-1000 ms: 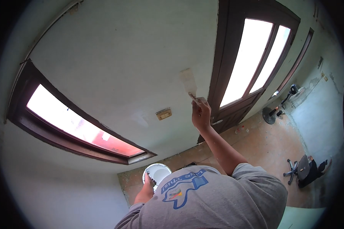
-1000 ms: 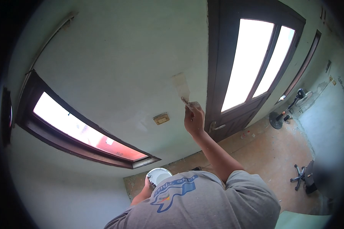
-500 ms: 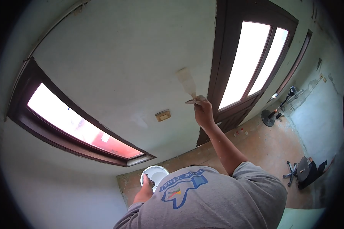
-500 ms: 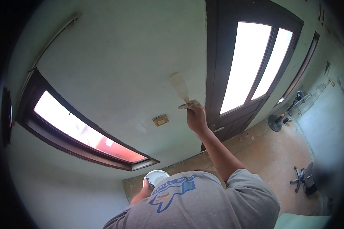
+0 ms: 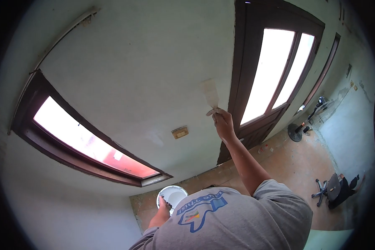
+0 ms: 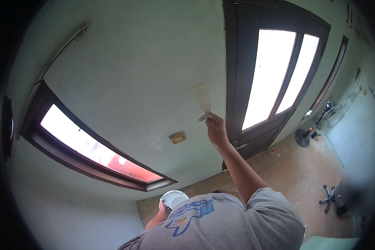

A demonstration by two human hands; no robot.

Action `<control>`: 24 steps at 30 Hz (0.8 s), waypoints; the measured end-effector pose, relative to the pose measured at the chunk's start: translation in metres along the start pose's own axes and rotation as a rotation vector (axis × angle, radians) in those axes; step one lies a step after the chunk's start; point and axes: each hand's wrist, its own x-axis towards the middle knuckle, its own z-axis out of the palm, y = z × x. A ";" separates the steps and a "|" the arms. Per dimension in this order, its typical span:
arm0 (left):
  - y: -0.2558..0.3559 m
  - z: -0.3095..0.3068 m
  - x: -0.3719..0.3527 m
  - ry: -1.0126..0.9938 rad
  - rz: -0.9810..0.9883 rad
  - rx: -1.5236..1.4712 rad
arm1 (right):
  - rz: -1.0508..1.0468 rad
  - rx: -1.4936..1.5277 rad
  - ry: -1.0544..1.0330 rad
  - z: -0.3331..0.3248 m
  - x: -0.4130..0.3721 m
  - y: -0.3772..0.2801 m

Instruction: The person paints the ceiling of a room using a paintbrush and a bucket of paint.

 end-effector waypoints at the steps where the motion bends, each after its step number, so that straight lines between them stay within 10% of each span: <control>1: 0.000 0.002 0.002 0.005 -0.004 -0.002 | 0.097 0.018 -0.018 -0.001 0.002 0.004; 7: -0.005 -0.008 -0.020 0.014 0.026 -0.005 | 0.341 0.150 -0.034 -0.036 -0.026 -0.008; 11: -0.007 -0.009 -0.020 0.028 0.016 -0.001 | -0.019 -0.199 -0.004 -0.037 -0.002 -0.030; 24: -0.006 -0.014 -0.013 0.081 -0.012 -0.042 | 0.169 -0.307 0.043 -0.057 0.012 -0.049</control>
